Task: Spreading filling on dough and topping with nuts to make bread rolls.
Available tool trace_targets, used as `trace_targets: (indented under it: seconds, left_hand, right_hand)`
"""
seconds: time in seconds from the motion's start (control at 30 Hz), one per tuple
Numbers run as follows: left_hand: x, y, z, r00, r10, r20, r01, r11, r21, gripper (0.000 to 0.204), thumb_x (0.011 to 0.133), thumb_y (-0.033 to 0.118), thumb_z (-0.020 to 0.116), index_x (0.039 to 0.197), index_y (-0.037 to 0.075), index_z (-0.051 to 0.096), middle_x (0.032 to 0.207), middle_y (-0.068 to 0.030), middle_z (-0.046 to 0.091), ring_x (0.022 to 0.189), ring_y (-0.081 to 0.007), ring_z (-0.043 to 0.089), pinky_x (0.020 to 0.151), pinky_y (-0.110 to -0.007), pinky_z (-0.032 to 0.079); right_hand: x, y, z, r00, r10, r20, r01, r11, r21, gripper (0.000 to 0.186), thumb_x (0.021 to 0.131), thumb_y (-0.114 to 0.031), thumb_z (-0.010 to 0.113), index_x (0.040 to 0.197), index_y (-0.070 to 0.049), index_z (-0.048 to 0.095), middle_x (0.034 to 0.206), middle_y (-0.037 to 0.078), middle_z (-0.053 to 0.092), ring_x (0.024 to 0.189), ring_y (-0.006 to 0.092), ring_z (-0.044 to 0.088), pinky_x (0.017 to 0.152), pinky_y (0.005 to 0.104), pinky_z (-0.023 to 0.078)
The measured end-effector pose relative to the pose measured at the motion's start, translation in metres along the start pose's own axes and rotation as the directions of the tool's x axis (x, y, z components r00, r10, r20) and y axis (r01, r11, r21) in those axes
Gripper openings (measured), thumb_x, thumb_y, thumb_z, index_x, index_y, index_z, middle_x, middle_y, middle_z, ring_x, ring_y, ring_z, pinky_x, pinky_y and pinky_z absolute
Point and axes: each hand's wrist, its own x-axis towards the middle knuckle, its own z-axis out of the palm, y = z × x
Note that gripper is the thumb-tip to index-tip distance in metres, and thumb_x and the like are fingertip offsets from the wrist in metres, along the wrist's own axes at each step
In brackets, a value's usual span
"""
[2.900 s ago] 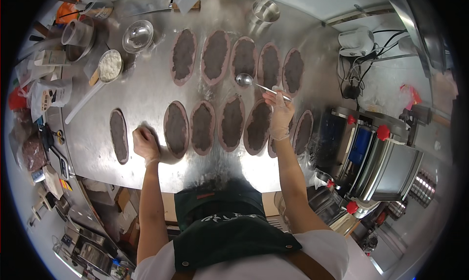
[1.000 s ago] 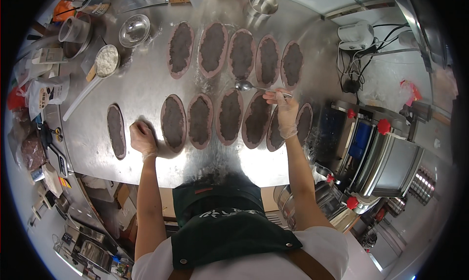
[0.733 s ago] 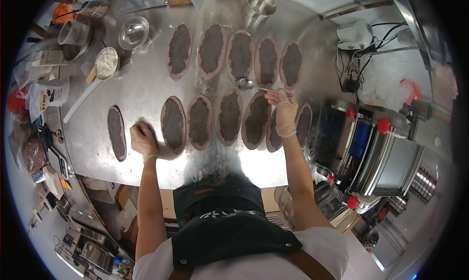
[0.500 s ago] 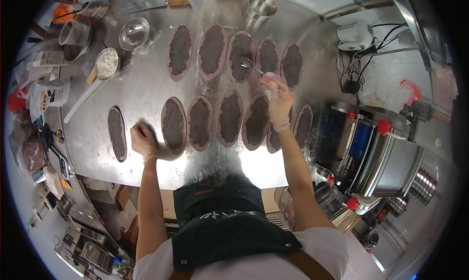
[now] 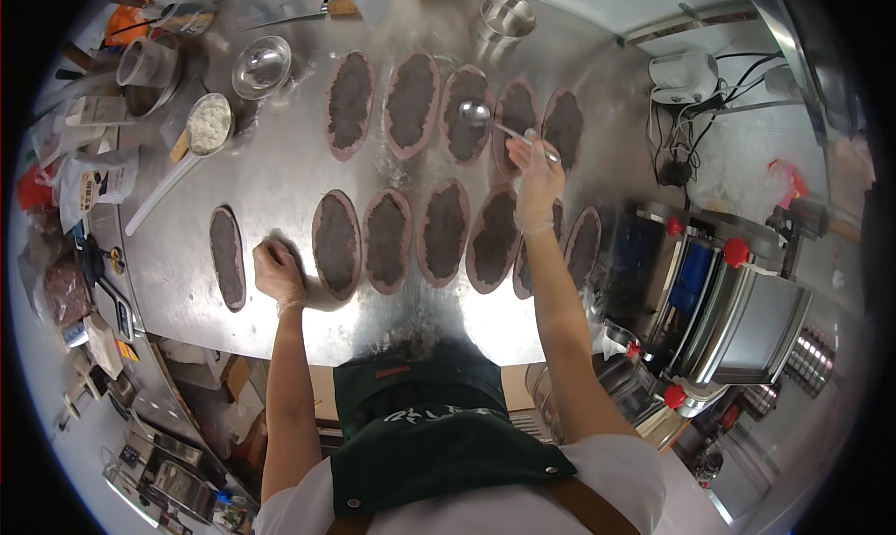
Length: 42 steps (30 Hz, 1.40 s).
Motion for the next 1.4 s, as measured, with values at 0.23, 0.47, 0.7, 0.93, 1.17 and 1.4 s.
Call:
trace_targets:
  seconds: [0.23, 0.47, 0.7, 0.93, 1.17, 1.4]
  left_hand:
    - [0.0, 0.0, -0.001, 1.0, -0.003, -0.008, 0.004, 1.0, 0.024, 0.005, 0.086, 0.013, 0.059, 0.086, 0.009, 0.057, 0.083, -0.0078, 0.064, 0.071, -0.0284, 0.063, 0.06, -0.039, 0.05]
    - [0.0, 0.002, -0.001, 1.0, -0.021, 0.007, 0.021, 1.0, 0.024, 0.006, 0.088, 0.015, 0.058, 0.088, 0.009, 0.059, 0.085, -0.0081, 0.065, 0.073, -0.0291, 0.064, 0.064, -0.039, 0.05]
    - [0.0, 0.002, -0.002, 1.0, -0.002, -0.004, 0.002, 1.0, 0.021, 0.005, 0.087, 0.014, 0.058, 0.087, 0.009, 0.057, 0.085, -0.0077, 0.064, 0.072, -0.0289, 0.063, 0.062, -0.04, 0.05]
    - [0.0, 0.001, 0.0, 1.0, -0.012, 0.009, 0.012, 1.0, 0.006, 0.005, 0.087, 0.014, 0.058, 0.087, 0.009, 0.057, 0.083, -0.0076, 0.064, 0.072, -0.0288, 0.063, 0.062, -0.04, 0.05]
    - [0.002, -0.001, -0.001, 1.0, 0.006, -0.016, -0.005, 1.0, 0.02, 0.007, 0.087, 0.015, 0.059, 0.085, 0.008, 0.057, 0.083, -0.0075, 0.063, 0.07, -0.0283, 0.063, 0.06, -0.038, 0.05]
    - [0.001, 0.001, 0.002, 1.0, 0.009, -0.024, -0.008, 1.0, 0.026, 0.006, 0.087, 0.014, 0.059, 0.085, 0.008, 0.057, 0.083, -0.0074, 0.063, 0.069, -0.0279, 0.063, 0.059, -0.038, 0.05]
  right_hand:
    - [0.003, 0.002, -0.011, 0.991, 0.134, -0.031, -0.131, 0.989, 0.069, 0.026, 0.097, -0.015, 0.051, 0.11, 0.006, 0.057, 0.097, 0.018, 0.067, 0.091, 0.0269, 0.067, 0.079, 0.0309, 0.053]
    - [-0.003, 0.007, -0.01, 0.997, 0.059, -0.039, -0.055, 0.995, 0.083, 0.027, 0.097, -0.016, 0.051, 0.111, 0.006, 0.057, 0.098, 0.018, 0.067, 0.087, 0.0259, 0.068, 0.075, 0.0292, 0.055]
    - [-0.022, -0.015, 0.008, 0.999, -0.03, 0.029, 0.032, 0.996, -0.079, 0.027, 0.097, -0.016, 0.051, 0.111, 0.006, 0.058, 0.097, 0.017, 0.067, 0.085, 0.0247, 0.069, 0.074, 0.029, 0.055]
    - [-0.01, -0.01, 0.022, 0.988, -0.119, 0.096, 0.131, 0.981, -0.142, 0.024, 0.097, -0.012, 0.051, 0.11, 0.007, 0.058, 0.094, 0.016, 0.067, 0.082, 0.0236, 0.069, 0.071, 0.0284, 0.056]
    - [-0.018, -0.011, 0.01, 0.995, -0.07, 0.068, 0.076, 0.993, -0.093, 0.027, 0.098, -0.016, 0.051, 0.11, 0.006, 0.059, 0.093, 0.017, 0.068, 0.085, 0.025, 0.068, 0.074, 0.0291, 0.055]
    - [0.03, -0.01, 0.02, 0.996, -0.093, -0.011, 0.093, 0.995, 0.017, 0.025, 0.097, -0.015, 0.05, 0.108, 0.006, 0.059, 0.094, 0.017, 0.067, 0.085, 0.025, 0.068, 0.075, 0.0299, 0.054]
